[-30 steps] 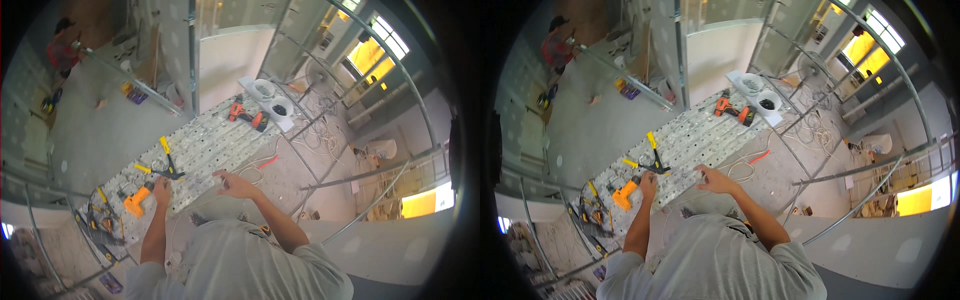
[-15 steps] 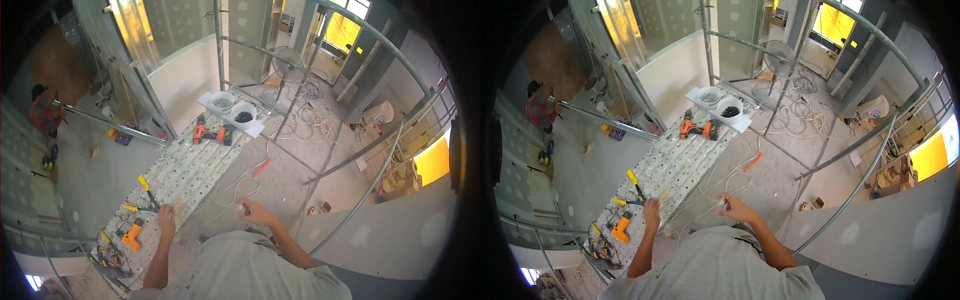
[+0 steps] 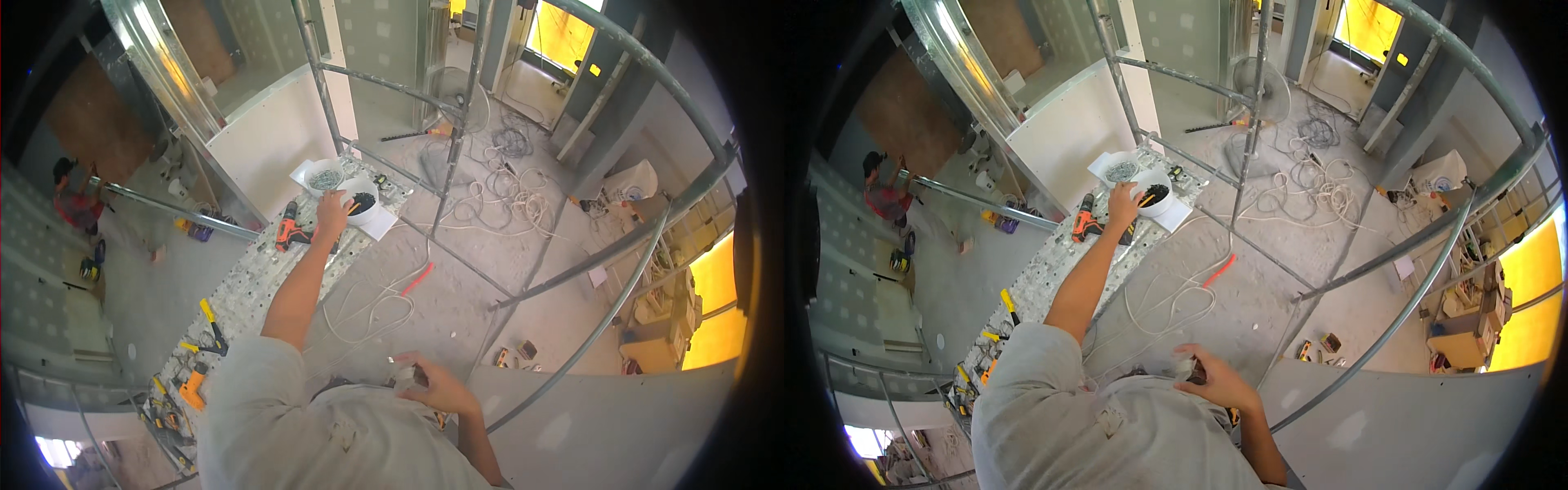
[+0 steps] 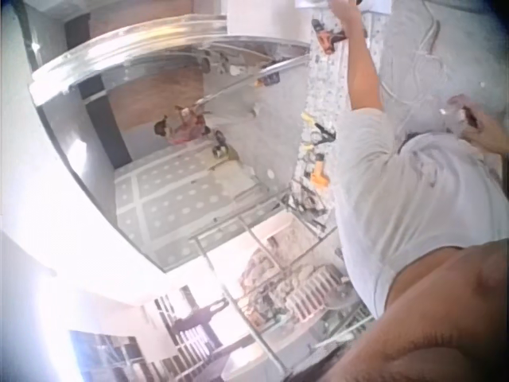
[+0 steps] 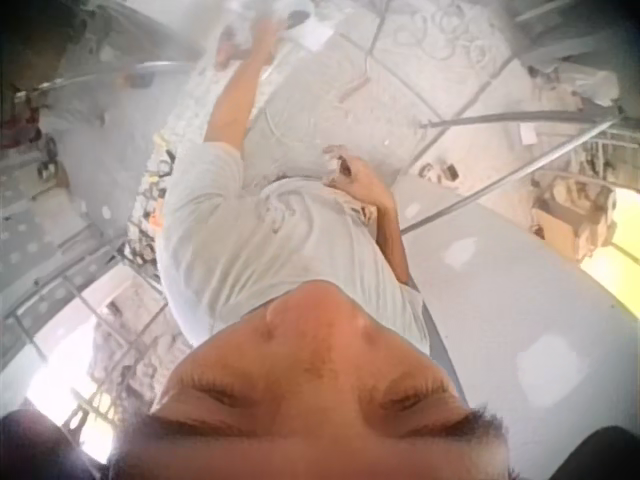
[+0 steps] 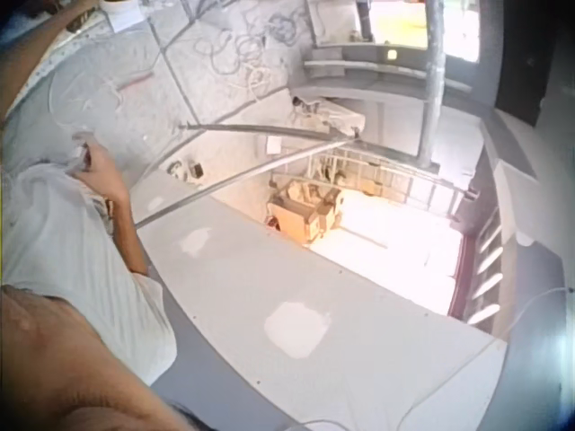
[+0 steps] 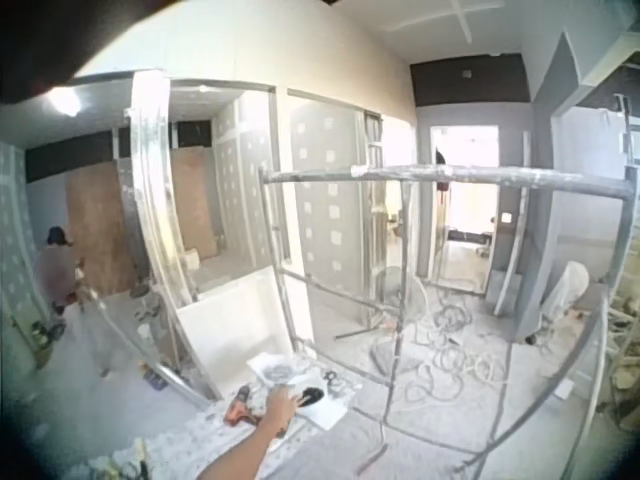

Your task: The person aligns metal framing studs against the ceiling structure, drives screws into the frame using a power drill, and holds and positions the metal studs by hand.

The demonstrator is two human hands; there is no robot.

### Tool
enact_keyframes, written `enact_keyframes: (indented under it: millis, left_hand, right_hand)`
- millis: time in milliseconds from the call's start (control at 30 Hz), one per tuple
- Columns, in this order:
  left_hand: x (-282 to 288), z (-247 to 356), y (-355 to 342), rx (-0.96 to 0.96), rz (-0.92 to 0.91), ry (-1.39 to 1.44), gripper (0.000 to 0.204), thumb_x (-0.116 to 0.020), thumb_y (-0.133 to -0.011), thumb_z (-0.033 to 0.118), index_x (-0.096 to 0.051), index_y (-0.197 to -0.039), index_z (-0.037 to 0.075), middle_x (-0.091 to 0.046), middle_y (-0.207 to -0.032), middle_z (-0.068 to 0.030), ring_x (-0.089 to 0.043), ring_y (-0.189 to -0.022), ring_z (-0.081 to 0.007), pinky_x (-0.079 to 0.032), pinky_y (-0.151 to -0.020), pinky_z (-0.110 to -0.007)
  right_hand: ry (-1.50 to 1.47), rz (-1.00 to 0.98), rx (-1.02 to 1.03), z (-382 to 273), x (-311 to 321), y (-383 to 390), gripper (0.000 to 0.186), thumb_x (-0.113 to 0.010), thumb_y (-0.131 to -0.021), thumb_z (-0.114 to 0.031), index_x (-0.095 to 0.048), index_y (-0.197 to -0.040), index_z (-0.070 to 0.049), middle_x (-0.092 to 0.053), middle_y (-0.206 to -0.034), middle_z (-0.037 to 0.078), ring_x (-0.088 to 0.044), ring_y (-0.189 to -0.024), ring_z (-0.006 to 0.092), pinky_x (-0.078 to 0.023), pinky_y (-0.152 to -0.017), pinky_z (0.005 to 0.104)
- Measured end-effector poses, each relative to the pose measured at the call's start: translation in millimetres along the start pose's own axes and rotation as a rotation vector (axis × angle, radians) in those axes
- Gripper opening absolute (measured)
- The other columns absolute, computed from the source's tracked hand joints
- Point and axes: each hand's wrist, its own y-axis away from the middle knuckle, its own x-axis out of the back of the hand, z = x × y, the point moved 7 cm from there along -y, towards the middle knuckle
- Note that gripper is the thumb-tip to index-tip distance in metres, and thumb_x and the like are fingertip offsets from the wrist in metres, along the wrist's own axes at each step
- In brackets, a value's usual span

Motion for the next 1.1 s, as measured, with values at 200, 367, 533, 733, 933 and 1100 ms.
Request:
enact_keyframes:
  millis: [200, 367, 533, 733, 933, 1100]
  left_hand:
    - [8, 24, 149, 0.370, -0.406, 0.560, 0.028, -0.071, -0.091, 0.017, -0.064, -0.114, 0.003, -0.072, -0.095, -0.0139, -0.069, -0.087, -0.0295, -0.054, -0.080, -0.040]
    - [40, -66, 174, 0.537, -0.334, 0.321, 0.042, -0.075, -0.083, 0.008, -0.059, -0.122, 0.004, -0.066, -0.106, -0.0150, -0.066, -0.100, -0.0312, -0.053, -0.088, -0.042]
    - [61, -121, 93, 0.224, -0.251, -0.179, 0.058, -0.075, -0.071, -0.001, -0.057, -0.126, 0.006, -0.056, -0.124, -0.0123, -0.050, -0.128, -0.0308, -0.041, -0.107, -0.045]
    - [0, -165, 91, -0.239, -0.644, -0.406, 0.059, -0.073, -0.070, 0.000, -0.057, -0.126, 0.011, -0.056, -0.126, -0.0074, -0.048, -0.132, -0.0247, -0.027, -0.117, -0.050]
    - [-17, -150, 83, -0.394, -0.798, -0.373, 0.047, -0.071, -0.076, 0.003, -0.059, -0.121, 0.012, -0.058, -0.124, -0.0038, -0.054, -0.126, -0.0215, -0.025, -0.118, -0.050]
    - [-8, -154, 89, -0.277, -0.747, -0.318, 0.048, -0.067, -0.079, 0.002, -0.059, -0.125, 0.013, -0.059, -0.122, -0.0047, -0.055, -0.124, -0.0214, -0.028, -0.116, -0.051]
  right_hand:
    - [-0.247, 0.294, 0.199, -4, 71, -21, 0.065, -0.083, -0.080, -0.014, -0.052, -0.137, -0.010, -0.047, -0.084, -0.002, -0.042, -0.075, 0.0107, -0.040, -0.067, 0.0264]
    - [-0.136, 0.253, 0.110, -18, 106, -54, 0.067, -0.083, -0.078, -0.010, -0.052, -0.138, -0.009, -0.055, -0.091, -0.001, -0.042, -0.075, 0.0101, -0.040, -0.067, 0.0251]
    - [-0.118, 0.192, 0.110, -25, 137, -94, 0.067, -0.083, -0.079, -0.009, -0.051, -0.138, -0.010, -0.059, -0.096, 0.000, -0.046, -0.077, 0.0096, -0.042, -0.068, 0.0256]
    - [-0.023, 0.104, 0.083, -41, 178, -161, 0.068, -0.083, -0.081, -0.008, -0.050, -0.140, -0.010, -0.061, -0.102, 0.000, -0.052, -0.084, 0.0095, -0.043, -0.069, 0.0252]
    - [-0.003, 0.119, 0.079, -61, 202, -204, 0.067, -0.082, -0.081, -0.009, -0.049, -0.140, -0.009, -0.058, -0.102, -0.001, -0.051, -0.082, 0.0095, -0.043, -0.068, 0.0248]
    - [0.022, 0.057, 0.076, -81, 207, -231, 0.066, -0.082, -0.082, -0.013, -0.050, -0.139, -0.008, -0.057, -0.099, -0.001, -0.048, -0.078, 0.0096, -0.042, -0.067, 0.0254]
